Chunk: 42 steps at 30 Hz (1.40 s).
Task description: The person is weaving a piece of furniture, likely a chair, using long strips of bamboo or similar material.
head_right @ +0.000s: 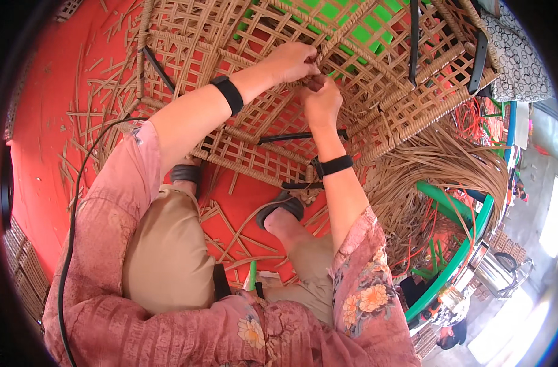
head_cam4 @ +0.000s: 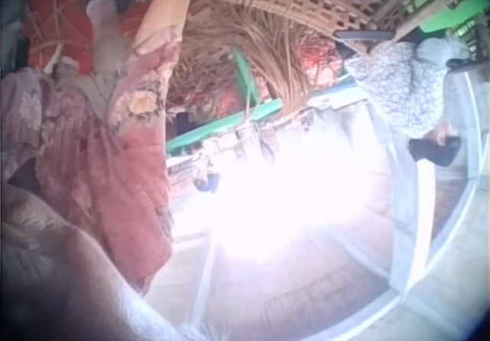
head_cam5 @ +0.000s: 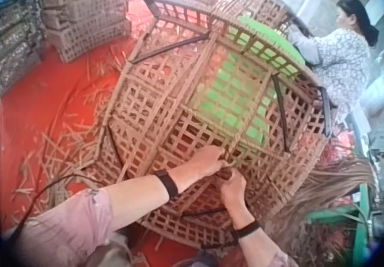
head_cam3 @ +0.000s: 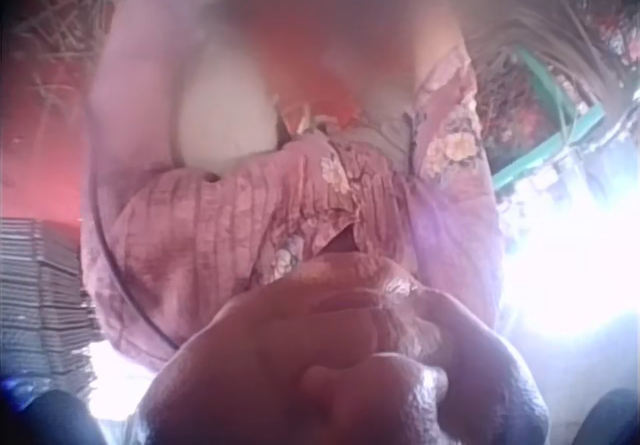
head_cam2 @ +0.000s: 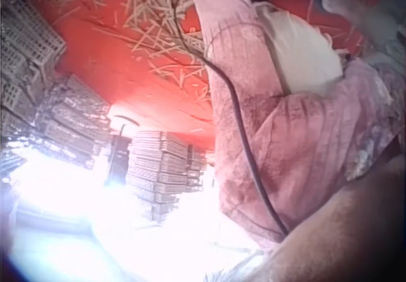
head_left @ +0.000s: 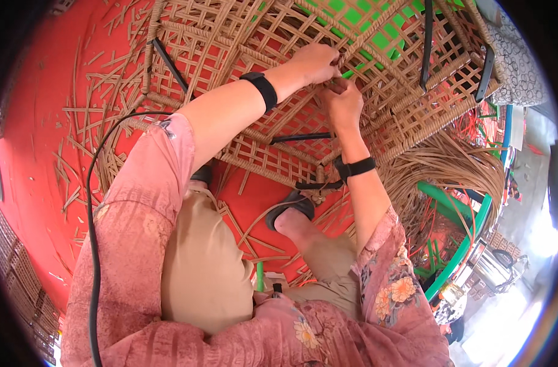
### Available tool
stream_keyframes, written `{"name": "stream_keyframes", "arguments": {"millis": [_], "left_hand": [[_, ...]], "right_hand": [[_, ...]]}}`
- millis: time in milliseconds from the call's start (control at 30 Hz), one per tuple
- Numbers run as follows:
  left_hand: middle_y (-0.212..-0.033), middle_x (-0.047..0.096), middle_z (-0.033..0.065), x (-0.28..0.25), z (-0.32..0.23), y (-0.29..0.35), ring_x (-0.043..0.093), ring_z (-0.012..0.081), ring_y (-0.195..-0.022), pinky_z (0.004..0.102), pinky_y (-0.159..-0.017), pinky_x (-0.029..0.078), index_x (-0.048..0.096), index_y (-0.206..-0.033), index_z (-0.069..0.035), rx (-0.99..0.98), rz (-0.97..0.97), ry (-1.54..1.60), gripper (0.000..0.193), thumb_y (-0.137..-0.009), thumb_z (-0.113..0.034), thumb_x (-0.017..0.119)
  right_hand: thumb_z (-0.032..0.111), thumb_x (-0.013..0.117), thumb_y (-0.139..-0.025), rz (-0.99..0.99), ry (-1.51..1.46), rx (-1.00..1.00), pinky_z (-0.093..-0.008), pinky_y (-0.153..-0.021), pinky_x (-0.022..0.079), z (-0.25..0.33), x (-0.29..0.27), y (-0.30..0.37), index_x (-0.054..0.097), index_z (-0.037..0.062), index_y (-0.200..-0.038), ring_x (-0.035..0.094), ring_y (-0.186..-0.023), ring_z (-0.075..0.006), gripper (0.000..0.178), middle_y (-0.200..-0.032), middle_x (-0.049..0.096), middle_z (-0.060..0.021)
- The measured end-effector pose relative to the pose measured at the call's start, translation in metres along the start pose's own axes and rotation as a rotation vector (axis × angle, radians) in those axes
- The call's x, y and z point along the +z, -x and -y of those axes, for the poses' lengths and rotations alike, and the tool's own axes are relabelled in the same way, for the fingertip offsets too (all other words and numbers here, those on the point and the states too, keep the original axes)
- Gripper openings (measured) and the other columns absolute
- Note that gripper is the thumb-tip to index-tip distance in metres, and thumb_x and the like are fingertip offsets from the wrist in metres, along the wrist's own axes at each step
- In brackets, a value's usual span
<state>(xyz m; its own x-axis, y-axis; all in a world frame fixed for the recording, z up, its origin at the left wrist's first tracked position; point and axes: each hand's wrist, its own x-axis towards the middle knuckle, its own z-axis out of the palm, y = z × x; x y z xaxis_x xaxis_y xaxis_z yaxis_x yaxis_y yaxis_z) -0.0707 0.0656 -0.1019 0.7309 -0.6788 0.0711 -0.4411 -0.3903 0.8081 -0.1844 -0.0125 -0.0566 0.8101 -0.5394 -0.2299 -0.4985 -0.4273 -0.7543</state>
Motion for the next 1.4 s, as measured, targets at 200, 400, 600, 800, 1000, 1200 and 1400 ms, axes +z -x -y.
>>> {"name": "stream_keyframes", "arguments": {"millis": [200, 400, 600, 800, 1000, 1200, 1400], "left_hand": [[-0.092, 0.064, 0.0176, 0.000, 0.003, 0.007, 0.061, 0.0346, -0.088, 0.0425, -0.074, 0.047, 0.061, -0.098, -0.004, -0.017, 0.174, -0.034, 0.033, -0.075, -0.027, 0.068], [-0.093, 0.062, 0.0213, 0.006, -0.001, 0.012, 0.060, 0.0384, -0.091, 0.0432, -0.076, 0.046, 0.057, -0.104, -0.001, -0.059, 0.275, -0.004, 0.041, -0.073, -0.023, 0.070], [-0.091, 0.061, 0.0228, 0.007, 0.008, 0.018, 0.059, 0.0404, -0.090, 0.0477, -0.076, 0.045, 0.053, -0.103, -0.001, 0.015, 0.273, -0.008, 0.033, -0.078, -0.020, 0.065], [-0.090, 0.061, 0.0248, 0.008, 0.011, 0.021, 0.058, 0.0419, -0.089, 0.0485, -0.076, 0.045, 0.050, -0.107, 0.000, 0.016, 0.260, 0.000, 0.034, -0.081, -0.020, 0.061], [-0.098, 0.061, 0.0259, 0.008, 0.016, 0.035, 0.057, 0.0420, -0.095, 0.0460, -0.080, 0.045, 0.048, -0.113, 0.002, 0.005, 0.217, 0.112, 0.041, -0.083, -0.022, 0.059], [-0.101, 0.060, 0.0256, 0.006, 0.025, 0.029, 0.057, 0.0408, -0.096, 0.0431, -0.081, 0.045, 0.048, -0.113, 0.005, 0.067, 0.220, 0.196, 0.043, -0.083, -0.024, 0.061], [-0.097, 0.060, 0.0258, 0.005, 0.023, 0.028, 0.058, 0.0405, -0.093, 0.0427, -0.079, 0.046, 0.049, -0.108, 0.004, 0.104, 0.225, 0.179, 0.039, -0.084, -0.024, 0.061]], "right_hand": [[0.017, 0.070, -0.072, 0.077, 0.125, -0.001, -0.0310, -0.073, 0.050, -0.009, -0.004, 0.006, 0.062, -0.0042, -0.107, 0.065, -0.080, -0.0200, 0.041, -0.090, 0.068, -0.0143], [0.020, 0.057, -0.082, 0.252, 0.257, -0.042, -0.0458, -0.072, 0.047, -0.046, -0.002, -0.004, 0.059, -0.0054, -0.095, 0.061, -0.084, -0.0416, 0.029, -0.087, 0.062, -0.0287], [0.021, 0.055, -0.085, 0.172, 0.286, -0.220, -0.0506, -0.073, 0.044, -0.027, 0.009, 0.026, 0.056, -0.0050, -0.093, 0.057, -0.086, -0.0472, 0.027, -0.086, 0.060, -0.0301], [0.017, 0.052, -0.086, 0.120, 0.407, -0.281, -0.0518, -0.068, 0.046, -0.037, 0.025, 0.035, 0.052, -0.0015, -0.097, 0.059, -0.078, -0.0458, 0.021, -0.081, 0.061, -0.0278], [0.018, 0.053, -0.087, 0.100, 0.582, -0.250, -0.0529, -0.064, 0.046, -0.032, 0.032, 0.043, 0.050, 0.0013, -0.093, 0.060, -0.074, -0.0450, 0.018, -0.074, 0.060, -0.0269], [0.015, 0.056, -0.085, 0.188, 0.585, -0.346, -0.0527, -0.064, 0.049, -0.030, 0.016, 0.037, 0.048, 0.0012, -0.090, 0.061, -0.069, -0.0442, 0.017, -0.068, 0.059, -0.0265], [0.014, 0.056, -0.085, 0.182, 0.498, -0.359, -0.0524, -0.064, 0.048, -0.035, 0.014, 0.035, 0.048, 0.0008, -0.087, 0.059, -0.070, -0.0455, 0.016, -0.071, 0.059, -0.0270]]}}
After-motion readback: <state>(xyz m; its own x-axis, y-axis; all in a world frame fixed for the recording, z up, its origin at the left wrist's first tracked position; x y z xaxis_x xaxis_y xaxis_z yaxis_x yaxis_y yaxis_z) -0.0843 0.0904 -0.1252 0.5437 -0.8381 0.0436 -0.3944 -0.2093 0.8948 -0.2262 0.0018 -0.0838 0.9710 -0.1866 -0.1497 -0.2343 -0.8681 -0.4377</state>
